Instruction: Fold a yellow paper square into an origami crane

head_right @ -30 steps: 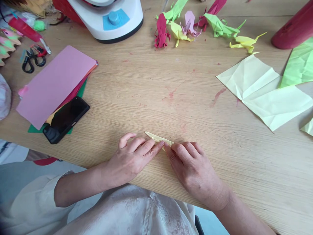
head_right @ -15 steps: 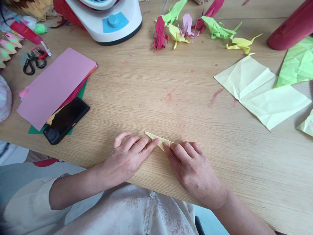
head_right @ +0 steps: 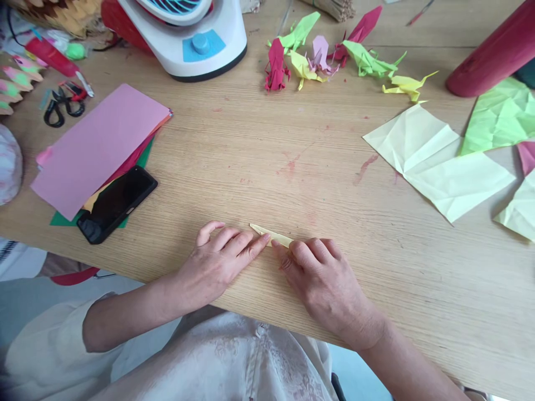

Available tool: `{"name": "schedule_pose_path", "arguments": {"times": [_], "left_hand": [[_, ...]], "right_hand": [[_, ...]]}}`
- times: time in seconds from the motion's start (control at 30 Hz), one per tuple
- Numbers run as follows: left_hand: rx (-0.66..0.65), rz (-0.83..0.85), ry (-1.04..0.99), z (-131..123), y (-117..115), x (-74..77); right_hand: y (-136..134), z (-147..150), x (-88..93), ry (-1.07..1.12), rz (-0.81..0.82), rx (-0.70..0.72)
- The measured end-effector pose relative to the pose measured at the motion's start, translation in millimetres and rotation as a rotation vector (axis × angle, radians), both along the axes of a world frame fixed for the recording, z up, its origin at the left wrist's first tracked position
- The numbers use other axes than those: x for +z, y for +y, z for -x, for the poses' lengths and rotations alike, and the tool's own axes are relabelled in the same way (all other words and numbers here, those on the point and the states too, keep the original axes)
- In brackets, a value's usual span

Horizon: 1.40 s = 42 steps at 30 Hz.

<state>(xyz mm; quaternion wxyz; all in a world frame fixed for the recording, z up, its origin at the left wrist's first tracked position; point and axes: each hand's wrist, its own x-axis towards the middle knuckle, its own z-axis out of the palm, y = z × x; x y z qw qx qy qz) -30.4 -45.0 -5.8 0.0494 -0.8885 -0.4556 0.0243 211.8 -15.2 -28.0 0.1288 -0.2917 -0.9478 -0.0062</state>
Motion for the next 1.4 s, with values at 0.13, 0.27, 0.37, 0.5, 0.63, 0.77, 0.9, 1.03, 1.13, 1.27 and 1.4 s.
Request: {"name": "schedule_pose_path", "arguments": {"times": [0.13,0.27,0.37,0.5,0.63,0.77,0.9,1.03,1.13,1.27,1.4], "left_hand": [[0.015,0.021,-0.034,2,1,-2.5],[0.012,0.056,-0.089,4,2,-7.0],[0.016,0.088,-0.144,5,3,-10.2],[0.027,0.12,-0.251,8,7,-14.1],[0.043,0.12,-0.406,12,14,-14.4],[0.057,0.066,-0.504,9,27,-9.1],[-0.008,0.037,-0.491,2,44,-3.6],[-0.143,0.043,-0.433,-1,56,-1.8],[-0.177,0.031,-0.419,-1,59,-2.1],[-0.158,0.074,-0.434,-2,62,-5.9],[-0.063,0.195,-0.477,-7,64,-10.6]], "right_hand": [[-2,-2,-0.8,0.036,0.021,-0.002],[-6,-8,-0.1,0.09,0.068,0.001],[-8,-11,0.0,0.107,0.073,-0.005],[-9,-12,-1.0,0.103,0.078,-0.009],[-8,-13,-2.9,0.13,0.121,-0.036],[-6,-12,-1.6,0.152,0.146,-0.057],[-4,-10,2.9,0.176,0.169,-0.058],[-2,-8,4.4,0.175,0.186,-0.062],[-2,-8,2.6,0.172,0.183,-0.065],[-2,-9,-0.7,0.177,0.18,-0.064],[-2,-9,-1.7,0.183,0.187,-0.075]]}}
